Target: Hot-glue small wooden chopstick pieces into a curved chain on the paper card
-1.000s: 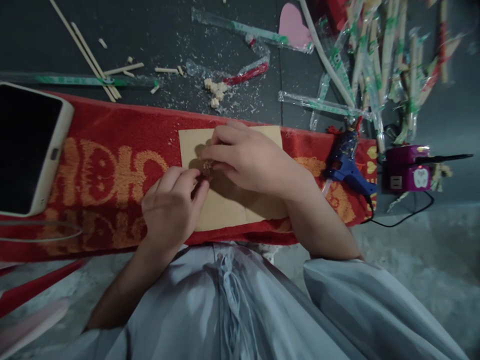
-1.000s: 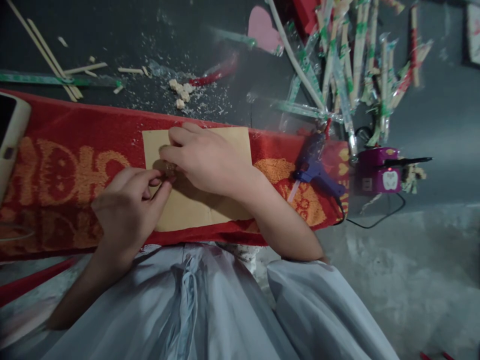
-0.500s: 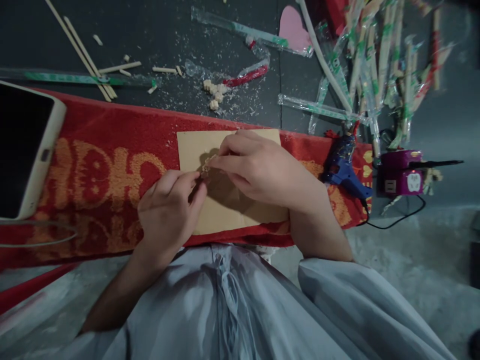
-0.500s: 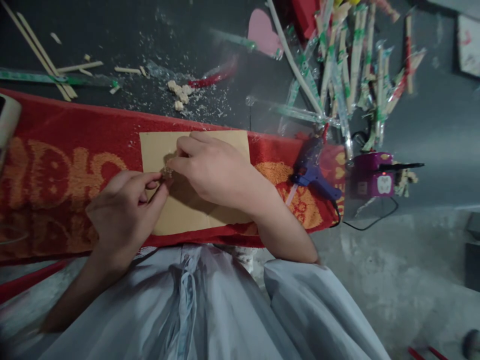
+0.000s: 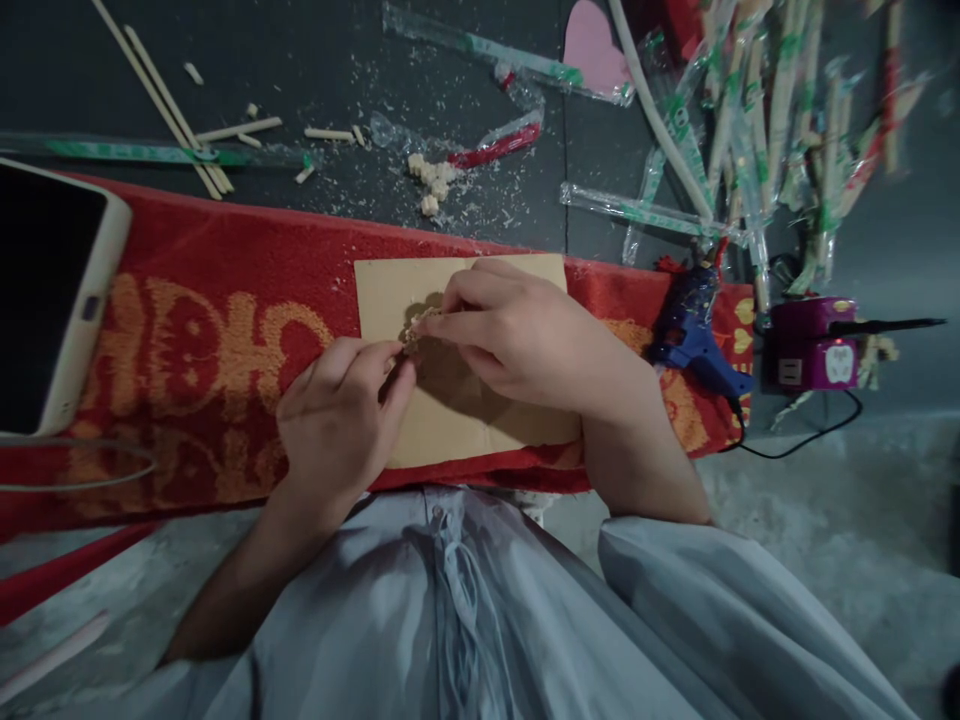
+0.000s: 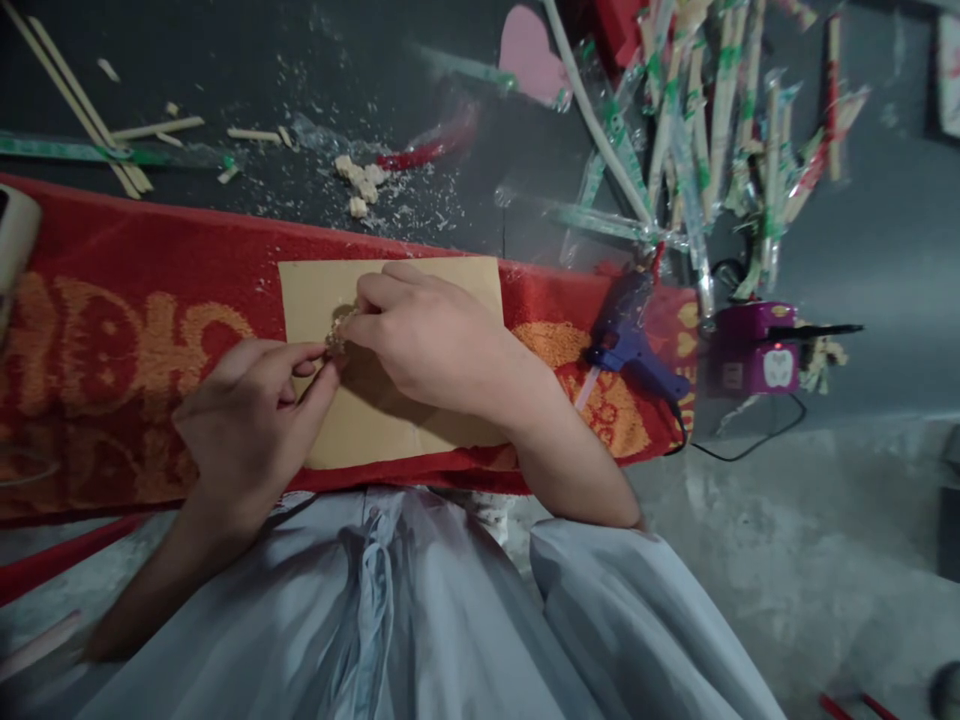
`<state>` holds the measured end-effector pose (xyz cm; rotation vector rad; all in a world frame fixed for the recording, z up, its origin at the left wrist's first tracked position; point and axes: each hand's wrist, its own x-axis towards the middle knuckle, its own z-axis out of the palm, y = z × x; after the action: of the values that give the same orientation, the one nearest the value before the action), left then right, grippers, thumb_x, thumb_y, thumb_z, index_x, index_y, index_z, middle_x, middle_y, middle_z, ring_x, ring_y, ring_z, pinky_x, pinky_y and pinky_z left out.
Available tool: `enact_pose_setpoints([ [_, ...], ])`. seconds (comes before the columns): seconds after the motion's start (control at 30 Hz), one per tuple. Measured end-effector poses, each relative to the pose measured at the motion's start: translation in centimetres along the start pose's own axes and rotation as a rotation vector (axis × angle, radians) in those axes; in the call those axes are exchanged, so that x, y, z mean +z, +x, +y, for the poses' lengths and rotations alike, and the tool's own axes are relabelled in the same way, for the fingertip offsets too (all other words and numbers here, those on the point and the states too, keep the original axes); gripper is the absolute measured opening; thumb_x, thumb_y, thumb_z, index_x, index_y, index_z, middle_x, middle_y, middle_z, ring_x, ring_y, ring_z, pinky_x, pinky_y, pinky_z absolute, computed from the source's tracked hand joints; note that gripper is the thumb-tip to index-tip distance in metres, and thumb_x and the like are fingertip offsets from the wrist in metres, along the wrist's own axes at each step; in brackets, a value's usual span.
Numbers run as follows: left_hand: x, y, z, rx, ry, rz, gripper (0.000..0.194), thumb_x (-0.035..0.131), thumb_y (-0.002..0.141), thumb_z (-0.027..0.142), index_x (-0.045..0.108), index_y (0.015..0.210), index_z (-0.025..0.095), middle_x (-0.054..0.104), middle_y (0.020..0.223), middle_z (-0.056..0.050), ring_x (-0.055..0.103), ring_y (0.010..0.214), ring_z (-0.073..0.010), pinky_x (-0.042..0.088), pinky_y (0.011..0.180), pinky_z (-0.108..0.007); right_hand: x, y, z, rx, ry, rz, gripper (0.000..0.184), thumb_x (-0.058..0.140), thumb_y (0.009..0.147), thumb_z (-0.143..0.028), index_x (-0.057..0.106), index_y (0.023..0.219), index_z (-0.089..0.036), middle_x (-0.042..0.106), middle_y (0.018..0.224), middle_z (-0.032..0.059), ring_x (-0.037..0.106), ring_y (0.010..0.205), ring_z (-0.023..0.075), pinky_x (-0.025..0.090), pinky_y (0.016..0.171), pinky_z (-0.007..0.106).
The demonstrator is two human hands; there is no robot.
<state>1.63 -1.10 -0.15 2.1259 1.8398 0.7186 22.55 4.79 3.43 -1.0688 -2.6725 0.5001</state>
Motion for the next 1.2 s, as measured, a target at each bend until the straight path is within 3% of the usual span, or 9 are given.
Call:
enact_pose_setpoints([
  [0.7, -0.13, 0.06, 0.2, -0.079, -0.025, -0.062, 0.018, 0.063, 0.099, 0.042, 0.078, 0.097, 0.033, 0.076, 0.094, -0.006, 0.072, 0.076, -0.0235, 0.054, 0.07, -0.04, -0.1, -0.15, 0.14, 0.005, -0.002, -0.011, 0.04, 0.04, 0.104, -0.01, 0.078, 0.113, -0.017, 0.068, 0.098, 0.0074, 0.056, 0.09, 0.0188, 0.044, 0.082, 0.033],
  [0.93, -0.02, -0.18, -0.09, -0.025, 0.003, -0.041, 0.018, 0.063, 0.1, 0.042, 0.077, 0.098, 0.032, 0.078, 0.095, -0.005, 0.073, 0.075, -0.0222, 0.055, 0.07, -0.038, -0.04, -0.21, 0.25, -0.009, 0.025, 0.001, 0.04, 0.04, 0.103, -0.009, 0.078, 0.113, -0.017, 0.068, 0.098, 0.0077, 0.057, 0.091, 0.0193, 0.046, 0.083, 0.034],
  [1.2, -0.11, -0.45, -0.35, 0.153, 0.034, 0.055, 0.01, 0.069, 0.097, 0.034, 0.077, 0.095, 0.028, 0.08, 0.09, -0.005, 0.074, 0.07, -0.0196, 0.054, 0.063, -0.034, -0.67, 0.01, 0.07, -0.006, 0.006, -0.07, 0.043, 0.041, 0.102, -0.008, 0.079, 0.121, -0.017, 0.07, 0.102, 0.008, 0.061, 0.095, 0.0206, 0.048, 0.087, 0.035],
])
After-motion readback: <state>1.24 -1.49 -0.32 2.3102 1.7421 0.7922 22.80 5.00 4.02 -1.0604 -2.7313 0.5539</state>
